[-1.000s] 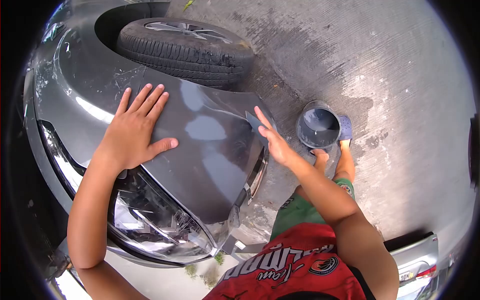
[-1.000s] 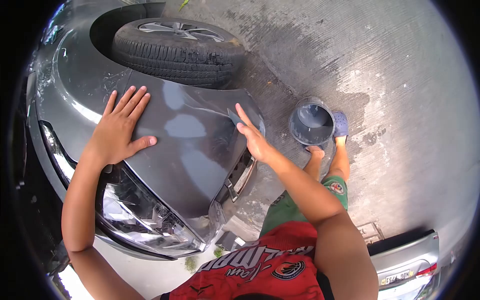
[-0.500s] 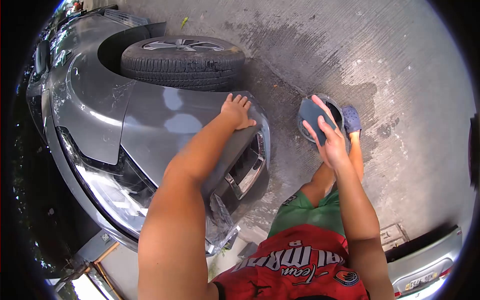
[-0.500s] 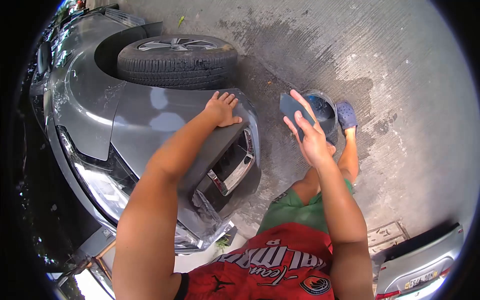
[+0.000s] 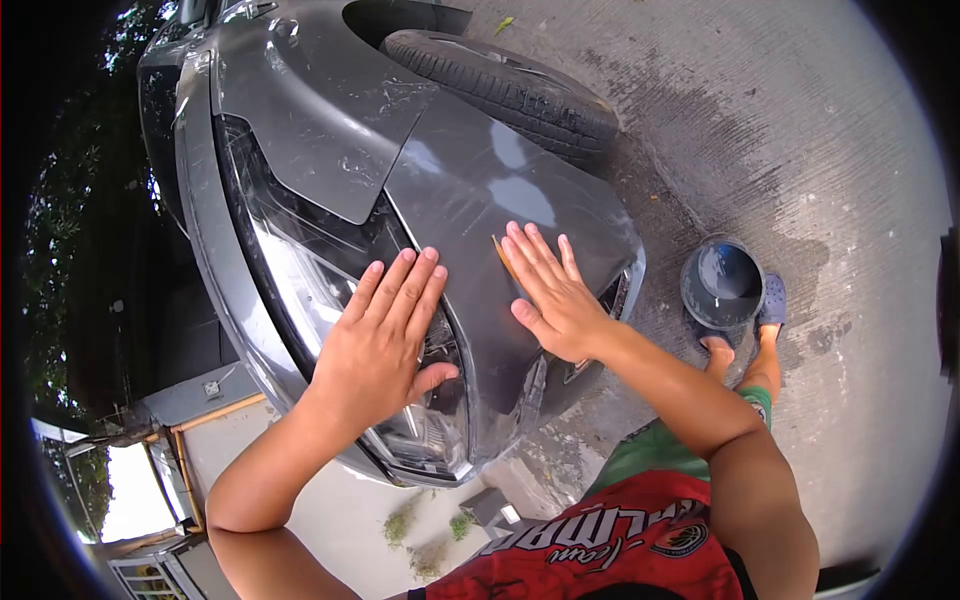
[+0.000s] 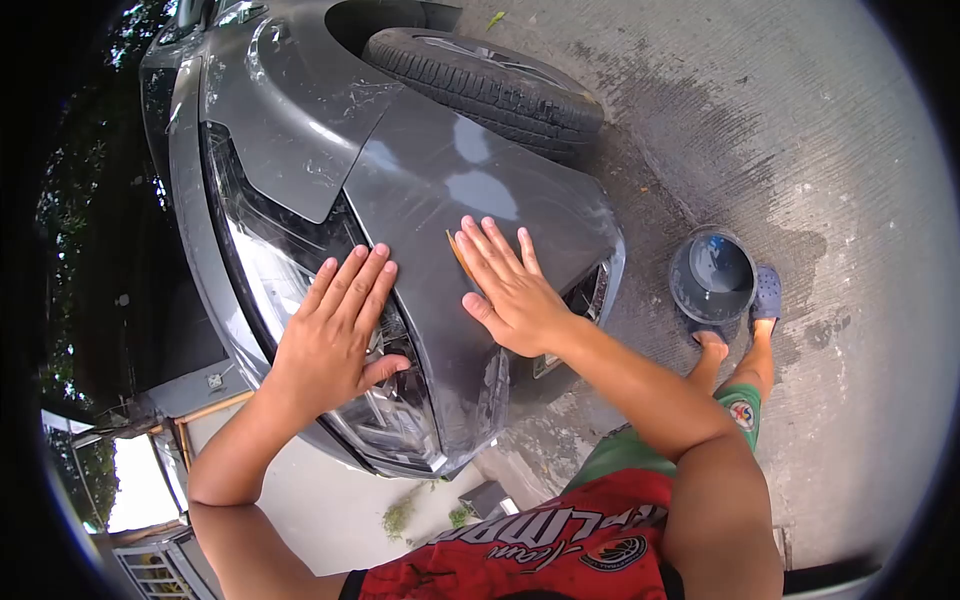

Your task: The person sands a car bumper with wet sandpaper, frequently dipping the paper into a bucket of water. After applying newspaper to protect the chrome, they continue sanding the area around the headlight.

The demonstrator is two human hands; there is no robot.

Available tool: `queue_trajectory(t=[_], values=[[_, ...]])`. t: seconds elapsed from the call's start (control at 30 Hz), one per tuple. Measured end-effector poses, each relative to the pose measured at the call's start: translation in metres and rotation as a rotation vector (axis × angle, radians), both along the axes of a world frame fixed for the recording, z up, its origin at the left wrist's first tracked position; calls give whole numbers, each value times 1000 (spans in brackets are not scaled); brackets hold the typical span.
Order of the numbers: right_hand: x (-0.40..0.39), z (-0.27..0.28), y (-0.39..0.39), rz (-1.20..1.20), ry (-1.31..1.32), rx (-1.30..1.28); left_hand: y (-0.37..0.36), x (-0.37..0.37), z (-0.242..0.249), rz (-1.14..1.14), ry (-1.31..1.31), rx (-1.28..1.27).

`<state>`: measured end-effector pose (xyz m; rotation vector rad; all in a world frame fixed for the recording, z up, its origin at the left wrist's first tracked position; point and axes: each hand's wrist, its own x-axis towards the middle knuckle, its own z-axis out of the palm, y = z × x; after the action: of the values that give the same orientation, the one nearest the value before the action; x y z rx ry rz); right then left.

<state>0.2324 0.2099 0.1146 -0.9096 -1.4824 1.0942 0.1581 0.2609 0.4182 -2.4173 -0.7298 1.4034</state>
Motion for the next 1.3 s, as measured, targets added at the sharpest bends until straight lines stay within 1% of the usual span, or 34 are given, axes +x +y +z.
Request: queue_trajectory(t=[0.03, 0.1, 0.13, 0.17, 0.2, 0.23, 0.27, 0.3, 0.37, 0.4, 0.47, 0.57, 0.6, 0.63, 0.67, 0.7, 0.77, 0.8, 0.83, 0.9, 0.93, 0.97, 1.07, 1.1, 1.17, 1.27, 1.3], values=[[4, 7, 28, 30, -62, 15, -13, -7, 10, -7, 33, 9], [-2, 19, 105, -29, -71, -34, -24, -22, 19, -68, 27, 31], [-8, 25, 131, -63, -99, -44, -19, -25, 17, -64, -13, -6], [-13, 36, 132, -118, -92, -64, -18, -28, 20, -48, -28, -19], [-12, 44, 118, -103, -57, -25, -25, -27, 20, -151, 34, 29], [-7, 59, 89, -52, 31, 60, -27, -25, 15, -258, 107, 69], [-4, 61, 61, -11, 6, 128, -36, -8, 23, -501, 297, 56], [-12, 43, 41, -21, -49, 144, -46, 10, 24, -678, 315, 24], [-2, 34, 50, -20, -89, 135, -76, 29, -5, -815, -286, -10], [1, 28, 71, -29, -87, 51, -89, 41, -13, -860, -492, -55], [-1, 38, 117, -43, -99, -74, -97, 47, -14, -892, -622, -92], [-8, 74, 102, -32, -73, 87, -87, 48, -10, -897, -673, -125], [-6, 76, 86, -10, -59, 119, -79, 50, -6, -899, -684, -140], [-6, 65, 75, -2, -45, 126, -68, 51, -4, -907, -685, -153], [-8, 50, 80, -1, -53, 102, -59, 48, -2, -911, -678, -170], [-4, 36, 83, 0, -68, 71, -47, 44, 1, -899, -664, -184], [0, 53, 114, -24, 19, -141, -17, 24, 14, -818, -579, -196], [0, 61, 112, -16, 13, -72, 4, 13, 20, -712, -544, -181], [-4, 67, 108, -16, 7, -1, 27, 1, 27, -492, -529, -75], [-1, 76, 54, 60, 28, 101, 76, -20, 48, -204, -454, 23], [3, 63, 44, 84, 22, 78, 92, -31, 54, -124, -433, 53], [6, 53, 39, 116, 25, 62, 102, -33, 60, -15, -419, -12], [5, 71, 112, 73, -89, 86, 102, -23, 48, 62, -359, -47], [2, 76, 117, 42, -146, 115, 103, -19, 45, 82, -340, -45], [6, 67, 78, 108, -71, 122, 105, -20, 47, 134, -356, -73], [13, 62, 73, 159, -80, 85, 108, -16, 44, 155, -331, -96], [8, 65, 81, 111, -91, 72, 109, -14, 42, 165, -316, -117]])
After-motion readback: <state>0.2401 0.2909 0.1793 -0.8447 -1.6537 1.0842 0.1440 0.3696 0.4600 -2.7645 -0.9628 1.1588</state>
